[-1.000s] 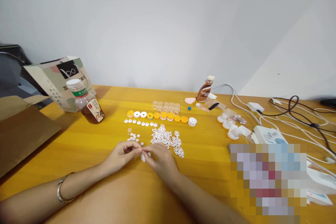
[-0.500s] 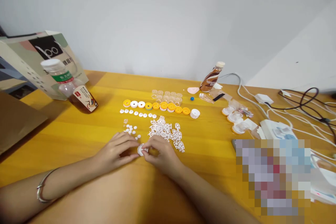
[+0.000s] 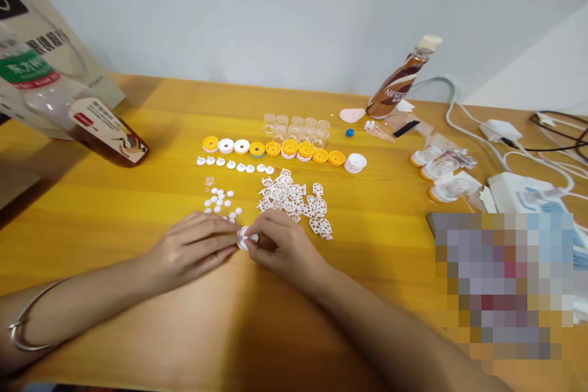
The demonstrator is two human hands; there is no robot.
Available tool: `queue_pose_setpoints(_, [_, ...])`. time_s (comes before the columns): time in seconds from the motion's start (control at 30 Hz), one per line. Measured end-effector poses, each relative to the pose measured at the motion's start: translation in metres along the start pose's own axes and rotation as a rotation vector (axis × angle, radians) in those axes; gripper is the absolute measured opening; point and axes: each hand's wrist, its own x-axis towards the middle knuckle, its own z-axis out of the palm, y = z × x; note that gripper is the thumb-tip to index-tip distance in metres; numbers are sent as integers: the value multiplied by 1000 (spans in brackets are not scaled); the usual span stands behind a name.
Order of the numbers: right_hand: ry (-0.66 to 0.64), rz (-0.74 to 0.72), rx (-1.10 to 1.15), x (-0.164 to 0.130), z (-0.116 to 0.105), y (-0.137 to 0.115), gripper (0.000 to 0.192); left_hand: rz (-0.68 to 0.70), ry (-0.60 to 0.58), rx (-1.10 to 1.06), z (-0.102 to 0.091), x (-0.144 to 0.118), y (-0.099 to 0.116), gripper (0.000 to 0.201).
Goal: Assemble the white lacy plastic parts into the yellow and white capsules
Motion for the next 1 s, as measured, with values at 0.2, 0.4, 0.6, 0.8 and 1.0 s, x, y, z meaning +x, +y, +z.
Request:
queue_pose_setpoints(0.2, [36, -15, 6, -1, -1, 1, 7, 9, -24, -24, -4, -2, 0, 25])
queue_pose_setpoints(0.4, [58, -21, 7, -3, -5, -2, 10, 74, -69, 47, -9, 2, 7, 28])
queue_pose_setpoints(0.6, [15, -3, 25, -3, -5, -1, 10, 77, -105, 90, -10, -3, 7, 31])
queue_pose_setpoints(0.8, [4, -9, 27, -3, -4, 0, 11, 96, -109, 124, -8, -4, 7, 29])
queue_pose_setpoints(1.0, [3, -3, -3, -4, -3, 0, 9, 73, -100, 102, -9, -2, 8, 30])
